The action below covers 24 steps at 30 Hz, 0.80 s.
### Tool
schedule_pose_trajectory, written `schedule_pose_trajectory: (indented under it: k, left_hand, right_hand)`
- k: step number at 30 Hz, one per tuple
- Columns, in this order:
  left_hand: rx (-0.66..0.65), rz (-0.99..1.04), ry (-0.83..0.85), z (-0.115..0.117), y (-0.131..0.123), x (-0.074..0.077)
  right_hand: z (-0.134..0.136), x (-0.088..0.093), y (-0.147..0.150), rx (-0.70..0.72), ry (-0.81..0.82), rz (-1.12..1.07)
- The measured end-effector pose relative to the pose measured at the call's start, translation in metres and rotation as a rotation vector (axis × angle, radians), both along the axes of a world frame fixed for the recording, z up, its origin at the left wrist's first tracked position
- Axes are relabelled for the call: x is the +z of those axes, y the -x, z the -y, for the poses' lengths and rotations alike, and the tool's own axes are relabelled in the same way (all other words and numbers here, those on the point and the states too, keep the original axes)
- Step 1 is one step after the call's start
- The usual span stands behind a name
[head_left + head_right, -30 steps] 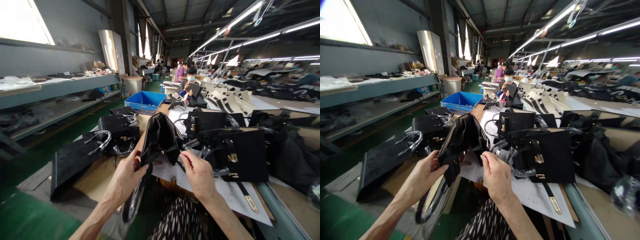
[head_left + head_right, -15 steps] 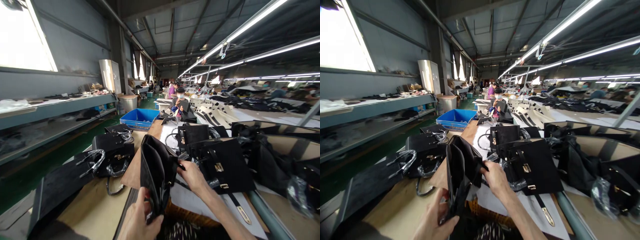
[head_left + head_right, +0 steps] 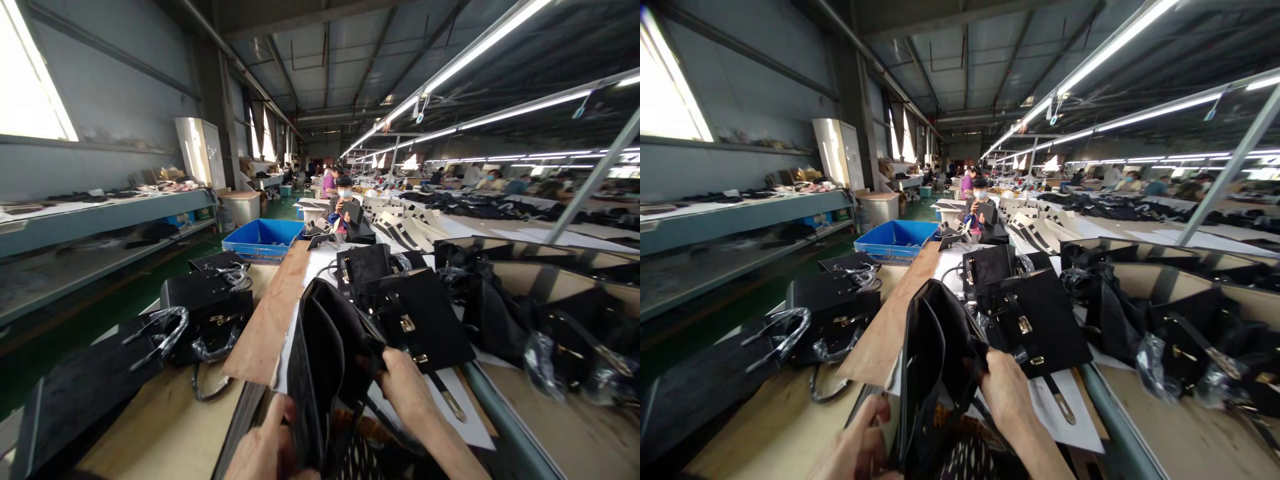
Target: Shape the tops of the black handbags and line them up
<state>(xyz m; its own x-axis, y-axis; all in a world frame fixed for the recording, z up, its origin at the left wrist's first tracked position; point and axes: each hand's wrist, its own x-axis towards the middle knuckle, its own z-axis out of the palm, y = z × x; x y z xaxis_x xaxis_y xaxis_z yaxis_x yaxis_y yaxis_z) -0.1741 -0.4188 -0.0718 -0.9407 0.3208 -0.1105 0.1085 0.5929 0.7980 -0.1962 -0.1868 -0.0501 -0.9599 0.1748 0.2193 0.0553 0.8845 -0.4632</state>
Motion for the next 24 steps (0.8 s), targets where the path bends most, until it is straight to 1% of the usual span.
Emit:
schedule_pose_trajectory:
  k: [2, 3, 5, 6, 7, 8, 9, 10, 11, 12, 13, 14, 15, 17, 19, 22, 24]
  left_hand:
    - [0.051, -0.131, 0.082, 0.009, 0.004, 0.016]
    - [0.077, -0.217, 0.119, 0.012, 0.005, 0.028]
    - [0.069, -0.429, 0.155, 0.013, 0.007, 0.057]
    - [0.004, -0.554, 0.147, 0.009, 0.007, 0.073]
    - [-0.116, -0.681, 0.132, 0.001, 0.009, 0.087]
    - [-0.267, -0.781, 0.124, -0.010, 0.011, 0.100]
    - [-0.423, -0.833, 0.151, -0.022, 0.015, 0.111]
    - [-0.542, -0.875, 0.196, -0.036, 0.021, 0.117]
    - [-0.661, -0.921, 0.258, -0.050, 0.028, 0.121]
    - [-0.780, -0.972, 0.324, -0.064, 0.035, 0.121]
    - [-0.866, -1.000, 0.391, -0.076, 0.043, 0.119]
    - [-0.930, -1.005, 0.452, -0.086, 0.050, 0.115]
    - [-0.967, -0.985, 0.506, -0.095, 0.056, 0.111]
    - [-0.982, -0.883, 0.600, -0.105, 0.064, 0.104]
    - [-0.982, -0.751, 0.726, -0.106, 0.067, 0.102]
    - [-0.976, -0.554, 1.003, -0.097, 0.073, 0.106]
    - [-0.934, -0.473, 1.123, -0.089, 0.081, 0.110]
  right_hand:
    - [-0.004, 0.004, 0.002, -0.007, 0.019, 0.024]
    - [-0.006, 0.005, 0.002, -0.023, 0.009, 0.033]
    - [-0.009, 0.007, 0.002, -0.055, -0.022, 0.049]
    - [-0.010, 0.007, 0.002, -0.063, -0.035, 0.060]
    - [-0.010, 0.007, 0.001, -0.063, -0.043, 0.068]
    - [-0.009, 0.007, 0.001, -0.056, -0.051, 0.070]
    - [-0.009, 0.008, 0.000, -0.045, -0.061, 0.066]
    - [-0.009, 0.009, -0.001, -0.037, -0.073, 0.055]
    - [-0.009, 0.011, -0.002, -0.023, -0.083, 0.047]
    - [-0.009, 0.013, -0.004, 0.001, -0.087, 0.042]
    - [-0.010, 0.016, -0.006, 0.026, -0.083, 0.036]
    - [-0.012, 0.020, -0.008, 0.048, -0.073, 0.031]
    - [-0.014, 0.023, -0.011, 0.064, -0.058, 0.027]
    - [-0.020, 0.030, -0.017, 0.071, -0.032, 0.017]
    - [-0.030, 0.035, -0.021, 0.047, -0.006, 0.024]
    - [-0.054, 0.039, -0.026, 0.040, 0.043, 0.082]
    - [-0.072, 0.035, -0.029, 0.037, 0.065, 0.133]
